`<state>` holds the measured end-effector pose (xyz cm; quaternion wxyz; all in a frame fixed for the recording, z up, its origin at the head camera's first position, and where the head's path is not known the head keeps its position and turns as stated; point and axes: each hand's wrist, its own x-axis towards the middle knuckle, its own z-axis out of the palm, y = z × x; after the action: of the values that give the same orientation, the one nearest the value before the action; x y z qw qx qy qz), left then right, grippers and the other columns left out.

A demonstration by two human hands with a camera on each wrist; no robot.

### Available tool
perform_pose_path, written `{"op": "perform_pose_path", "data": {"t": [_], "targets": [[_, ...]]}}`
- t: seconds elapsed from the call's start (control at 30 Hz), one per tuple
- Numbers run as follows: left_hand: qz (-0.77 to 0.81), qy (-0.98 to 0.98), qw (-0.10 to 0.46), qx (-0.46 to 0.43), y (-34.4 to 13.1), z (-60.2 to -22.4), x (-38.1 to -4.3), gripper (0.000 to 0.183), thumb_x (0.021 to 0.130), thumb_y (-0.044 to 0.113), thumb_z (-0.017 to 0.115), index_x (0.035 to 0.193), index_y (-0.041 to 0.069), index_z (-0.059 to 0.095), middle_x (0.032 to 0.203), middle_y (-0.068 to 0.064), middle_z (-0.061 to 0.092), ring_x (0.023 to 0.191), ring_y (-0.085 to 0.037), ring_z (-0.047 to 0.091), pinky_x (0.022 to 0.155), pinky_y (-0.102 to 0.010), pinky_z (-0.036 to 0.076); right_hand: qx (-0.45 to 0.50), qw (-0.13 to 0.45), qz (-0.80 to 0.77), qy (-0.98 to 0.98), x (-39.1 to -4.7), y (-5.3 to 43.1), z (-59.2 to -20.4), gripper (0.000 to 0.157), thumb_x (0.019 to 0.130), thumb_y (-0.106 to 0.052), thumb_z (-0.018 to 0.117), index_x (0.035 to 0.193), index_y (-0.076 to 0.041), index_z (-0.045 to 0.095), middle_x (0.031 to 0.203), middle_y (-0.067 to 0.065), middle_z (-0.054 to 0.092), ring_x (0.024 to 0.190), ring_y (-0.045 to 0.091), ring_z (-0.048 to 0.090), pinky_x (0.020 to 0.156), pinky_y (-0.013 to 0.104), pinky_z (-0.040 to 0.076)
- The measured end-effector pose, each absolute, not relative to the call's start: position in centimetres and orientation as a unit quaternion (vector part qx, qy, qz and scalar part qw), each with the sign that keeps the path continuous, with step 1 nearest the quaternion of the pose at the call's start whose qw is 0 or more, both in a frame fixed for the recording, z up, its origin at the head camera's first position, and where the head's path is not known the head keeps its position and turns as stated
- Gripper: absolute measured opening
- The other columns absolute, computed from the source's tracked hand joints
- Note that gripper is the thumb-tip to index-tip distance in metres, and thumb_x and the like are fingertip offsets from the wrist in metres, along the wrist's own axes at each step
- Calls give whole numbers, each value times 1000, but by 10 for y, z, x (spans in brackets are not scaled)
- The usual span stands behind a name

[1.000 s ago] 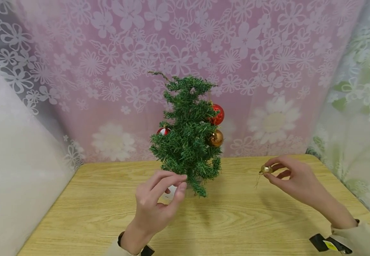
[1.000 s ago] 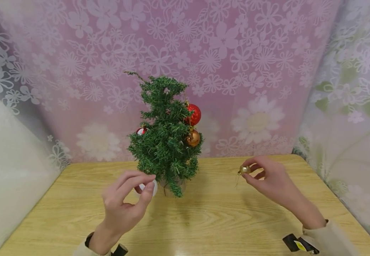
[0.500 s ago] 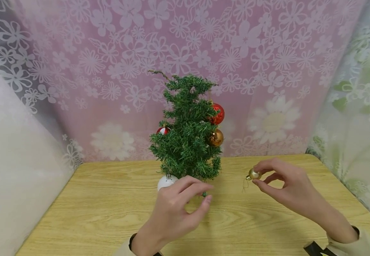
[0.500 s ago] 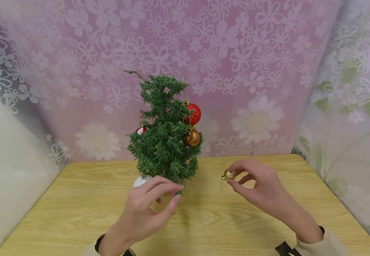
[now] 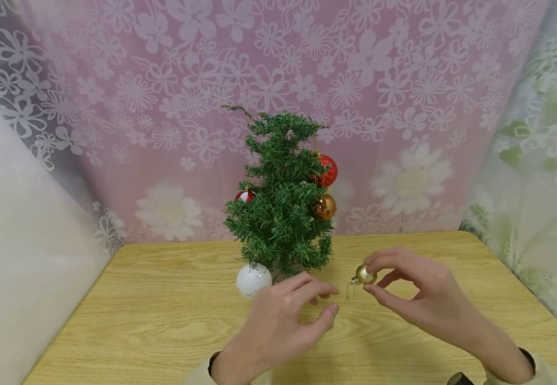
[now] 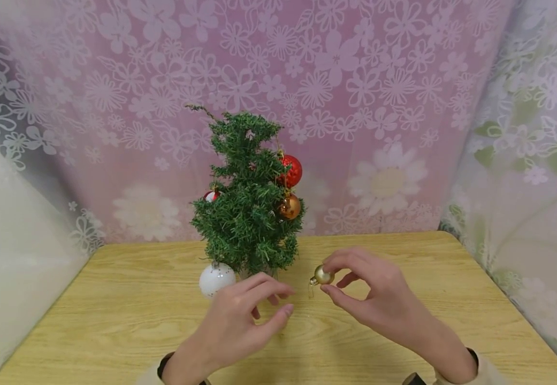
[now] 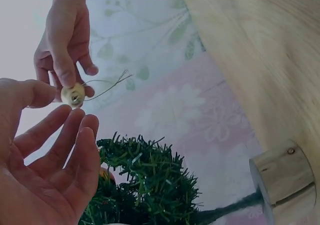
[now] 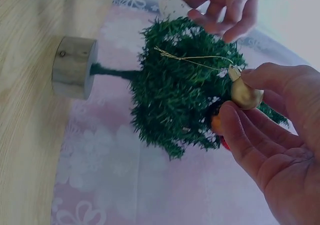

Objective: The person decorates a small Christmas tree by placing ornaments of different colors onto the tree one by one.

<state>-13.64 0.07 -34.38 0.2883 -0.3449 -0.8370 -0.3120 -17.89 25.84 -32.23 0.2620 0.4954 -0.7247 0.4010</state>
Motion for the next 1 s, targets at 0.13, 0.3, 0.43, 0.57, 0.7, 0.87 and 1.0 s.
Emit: {"op": "perform_pose_path", "data": {"t": [0.13, 0.3, 0.43, 0.57, 0.7, 0.87, 1.0], "targets": [[-329, -845, 273, -322, 4, -346, -135, 14, 92, 28, 75, 105, 24, 76, 93, 14, 72, 76, 3, 64, 63, -4, 44, 503, 263, 403, -718, -173, 254, -320, 21, 94, -19, 73, 111, -5, 71, 107, 5, 71, 104, 6, 68, 71, 15, 58], [-324, -849, 286, -305, 8, -348, -135, 18, 92, 34, 76, 106, 24, 77, 92, 14, 72, 73, 5, 64, 59, -2, 41, 512, 271, 403, -709, -168, 249, -319, 23, 96, -22, 72, 110, -4, 71, 108, 6, 71, 103, 5, 68, 72, 14, 57], [-329, -850, 276, -303, 10, -347, -135, 19, 94, 34, 75, 110, 23, 77, 94, 13, 72, 73, 3, 65, 58, -2, 40, 518, 274, 401, -704, -164, 247, -319, 23, 95, -21, 72, 110, -3, 71, 110, 8, 71, 102, 4, 68, 72, 14, 57], [-345, -843, 264, -318, 11, -347, -135, 9, 96, 29, 73, 103, 24, 77, 94, 11, 70, 72, 0, 67, 58, -1, 40, 519, 269, 397, -708, -161, 246, -319, 23, 97, -23, 71, 111, -4, 70, 112, 8, 70, 101, 3, 68, 73, 14, 57], [-367, -832, 272, -315, 10, -347, -136, 4, 96, 21, 72, 95, 22, 76, 95, 10, 70, 73, 0, 68, 58, -2, 42, 515, 269, 391, -714, -159, 245, -319, 22, 98, -24, 68, 111, -6, 70, 112, 7, 69, 100, 3, 68, 73, 13, 57], [-390, -825, 289, -289, 5, -345, -136, 4, 95, 18, 73, 94, 21, 76, 95, 9, 69, 73, -1, 64, 55, -3, 40, 501, 281, 384, -723, -158, 245, -322, 23, 100, -26, 64, 112, -9, 72, 111, 5, 64, 92, 2, 66, 72, 12, 56], [-390, -812, 323, -290, 2, -345, -137, 6, 97, 19, 71, 93, 21, 76, 93, 7, 68, 71, 0, 62, 55, -3, 40, 493, 274, 387, -729, -157, 243, -324, 17, 100, -26, 63, 107, -13, 72, 112, 5, 61, 89, 2, 65, 71, 12, 56]]}}
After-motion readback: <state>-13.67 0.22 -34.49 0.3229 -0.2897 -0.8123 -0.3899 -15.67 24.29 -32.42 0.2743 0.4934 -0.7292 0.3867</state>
